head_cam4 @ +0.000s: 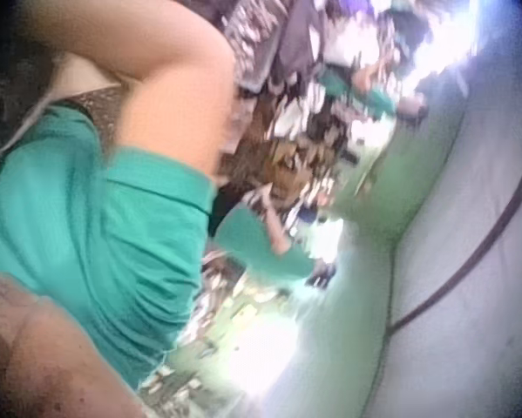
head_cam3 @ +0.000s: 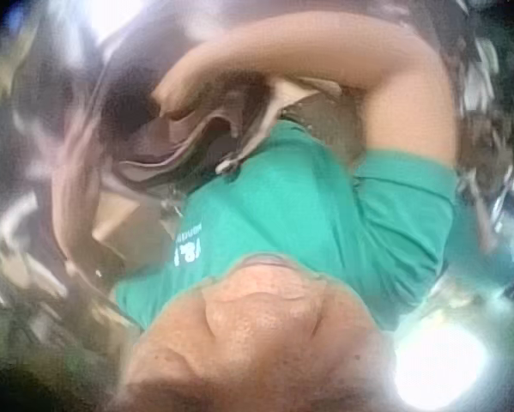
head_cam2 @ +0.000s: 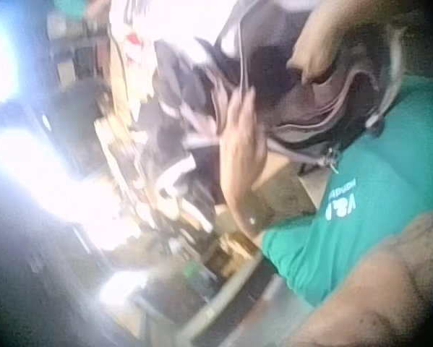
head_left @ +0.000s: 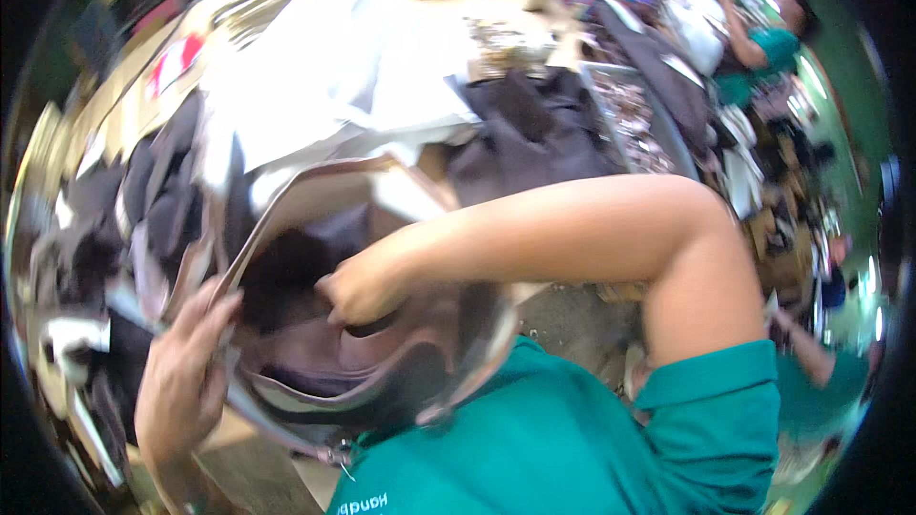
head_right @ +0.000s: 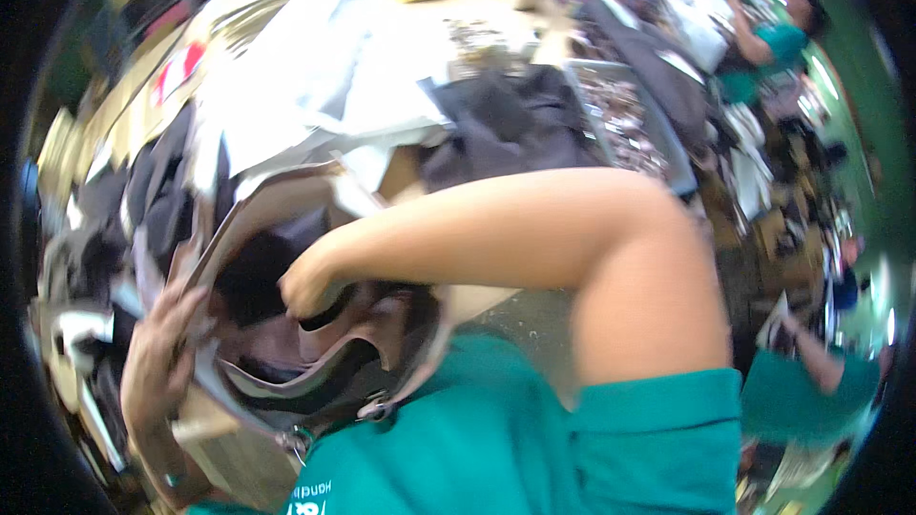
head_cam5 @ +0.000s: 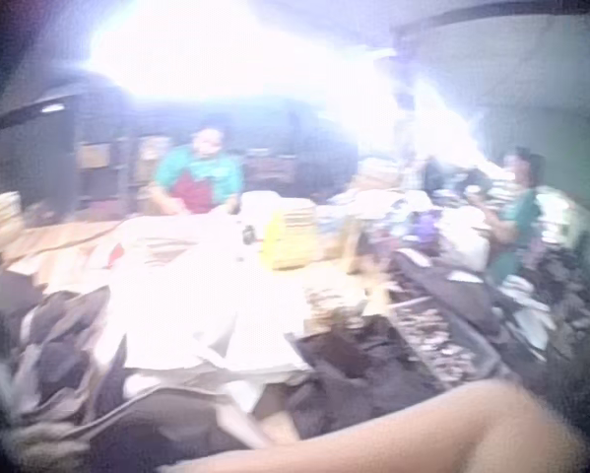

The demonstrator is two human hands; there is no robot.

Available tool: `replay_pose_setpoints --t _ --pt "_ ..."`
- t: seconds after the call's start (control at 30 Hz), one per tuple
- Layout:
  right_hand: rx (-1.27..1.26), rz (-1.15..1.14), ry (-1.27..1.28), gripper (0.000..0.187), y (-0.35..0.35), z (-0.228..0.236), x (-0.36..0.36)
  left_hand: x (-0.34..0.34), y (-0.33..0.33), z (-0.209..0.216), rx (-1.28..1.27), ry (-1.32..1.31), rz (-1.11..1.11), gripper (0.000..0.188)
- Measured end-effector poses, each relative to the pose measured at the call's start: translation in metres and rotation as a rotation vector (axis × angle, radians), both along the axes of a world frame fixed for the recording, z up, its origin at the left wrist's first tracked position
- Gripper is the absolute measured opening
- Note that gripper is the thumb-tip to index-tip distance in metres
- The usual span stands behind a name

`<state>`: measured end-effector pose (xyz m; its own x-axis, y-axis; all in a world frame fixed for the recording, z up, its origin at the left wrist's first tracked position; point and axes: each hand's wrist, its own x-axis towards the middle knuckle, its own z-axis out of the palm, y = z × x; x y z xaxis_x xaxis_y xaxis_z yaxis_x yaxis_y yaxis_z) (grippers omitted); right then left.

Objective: The person assembles a pink handbag by attaching metal hardware to the fabric. They pick up a metal buckle from a container, thread the bag's strap through it, and secure it in place. The person repeats this process for the other side of the bag, then folds and arranges the finished handbag on the table.

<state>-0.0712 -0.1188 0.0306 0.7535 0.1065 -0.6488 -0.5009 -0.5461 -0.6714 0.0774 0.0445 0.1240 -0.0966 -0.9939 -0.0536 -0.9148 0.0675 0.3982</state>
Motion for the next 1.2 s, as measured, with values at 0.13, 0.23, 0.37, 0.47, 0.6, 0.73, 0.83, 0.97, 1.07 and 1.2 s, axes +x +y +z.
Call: replay_pose_setpoints --t 0.13,0.23,0.37,0.47,0.6,0.73,0.83,0.97,1.07,1.2 --pt "-0.354 0.219 -0.011 0.051 0.011 -0.039 0.013 -0.006 -0.008 0.016 -0.020 0.067 -0.007 0.060" --pt "-0.417 0.267 -0.043 0.050 0.022 -0.042 0.009 0.023 -0.014 0.004 -0.007 0.089 0.062 0.061" --pt "-0.303 0.012 -0.102 0.050 0.013 0.035 -0.012 0.053 -0.016 -0.008 0.023 0.190 0.142 0.059" --pt "0.049 -0.084 -0.200 0.051 0.008 0.059 -0.031 0.057 -0.015 -0.008 -0.033 0.267 0.200 0.045" --pt "-0.202 -0.078 -0.524 0.041 0.020 0.079 -0.076 0.077 -0.015 -0.019 0.043 0.465 0.192 0.024" --pt "-0.934 -0.383 -1.106 0.026 0.008 0.052 -0.138 0.101 0.003 -0.034 0.001 0.662 -0.092 0.032" --pt "-0.590 -0.759 -1.001 0.044 0.005 0.023 -0.195 0.109 0.007 -0.051 -0.013 0.589 0.067 0.031" --pt "-0.032 -0.707 -0.784 0.077 0.023 0.020 -0.211 0.112 0.010 -0.052 -0.066 0.454 0.270 0.029" --pt "-0.073 -0.516 -0.884 0.072 0.022 0.019 -0.223 0.115 0.010 -0.057 -0.088 0.411 0.326 0.028" --pt "-0.334 -0.421 -0.789 0.052 0.026 0.017 -0.236 0.114 0.007 -0.059 -0.108 0.356 0.364 0.027"
